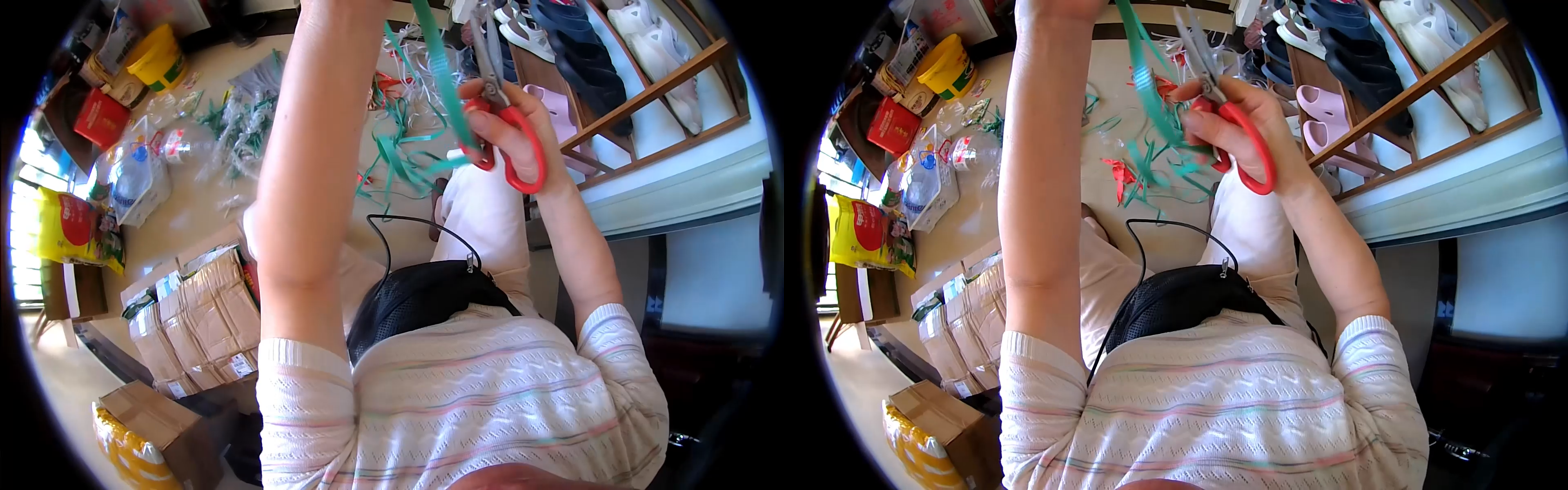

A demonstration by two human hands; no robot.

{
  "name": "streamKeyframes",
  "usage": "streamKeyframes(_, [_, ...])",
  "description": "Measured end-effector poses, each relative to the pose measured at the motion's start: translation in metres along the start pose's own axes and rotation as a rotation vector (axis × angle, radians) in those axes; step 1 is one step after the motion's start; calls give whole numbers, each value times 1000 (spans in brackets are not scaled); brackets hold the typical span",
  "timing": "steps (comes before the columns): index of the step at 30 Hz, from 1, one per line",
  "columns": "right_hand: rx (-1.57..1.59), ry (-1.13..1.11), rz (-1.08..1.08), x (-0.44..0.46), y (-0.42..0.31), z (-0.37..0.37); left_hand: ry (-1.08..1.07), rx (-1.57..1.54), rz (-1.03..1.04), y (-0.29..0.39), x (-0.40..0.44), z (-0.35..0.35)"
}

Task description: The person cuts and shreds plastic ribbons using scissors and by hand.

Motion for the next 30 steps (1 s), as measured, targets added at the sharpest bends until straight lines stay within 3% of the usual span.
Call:
streamKeyframes(3, [257, -34, 47, 2, -8, -5, 97, 92, 89, 11, -8, -23])
streamKeyframes(7, [195, -68, -22, 7, -30, -11, 154, 136, 74, 8, -33, -27])
streamKeyframes(10, [257, 1, -100, 30, -35, -50, -210, 1469, 74, 10, -79, -28])
streamKeyframes(12, [446, 91, -83, 49, -42, -72, -49, 256, -223, -23, -118, -35])
streamKeyframes(13, [427, 77, -52, 57, -45, -77, -144, 354, -363, -40, -143, -46])
streamKeyframes(14, [385, 202, -81, 65, -52, -85, -240, 450, -503, -54, -167, -55])
streamKeyframes(15, [334, 328, -104, 73, -59, -92, -185, 463, -682, -66, -191, -54])
streamKeyframes(16, [306, 316, -104, 80, -61, -100, -128, 475, -860, -74, -210, -57])
streamKeyframes(18, [208, 308, -230, 95, -72, -117, -213, 766, -1049, -82, -231, -94])
streamKeyframes(19, [285, 272, -220, 105, -70, -129, -108, 713, -1214, -74, -238, -97])
streamKeyframes(21, [437, 206, -193, 123, -67, -155, 27, 769, -1159, -48, -243, -124])
streamKeyframes(22, [111, 443, -249, 106, -92, -128, 38, 782, -1089, -28, -237, -139])
streamKeyframes(24, [114, 502, -292, 114, -100, -141, 292, 959, -752, 23, -223, -165])
streamKeyframes(26, [21, 618, -383, 128, -112, -167, 486, 761, -431, 75, -216, -194])
streamKeyframes(28, [-92, 643, -361, 134, -127, -179, 490, 527, -191, 123, -212, -210])
streamKeyframes(30, [-166, 702, -209, 134, -139, -181, 593, 482, 18, 174, -216, -232])
Point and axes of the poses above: each hand's wrist, its own x-axis towards the middle knuckle, its own z-axis out of the palm, y = z × x, the point moved 4 cm from there along x, towards the middle knuckle, and after that the axes turned 15 degrees about -x, right-handed, at the moved point
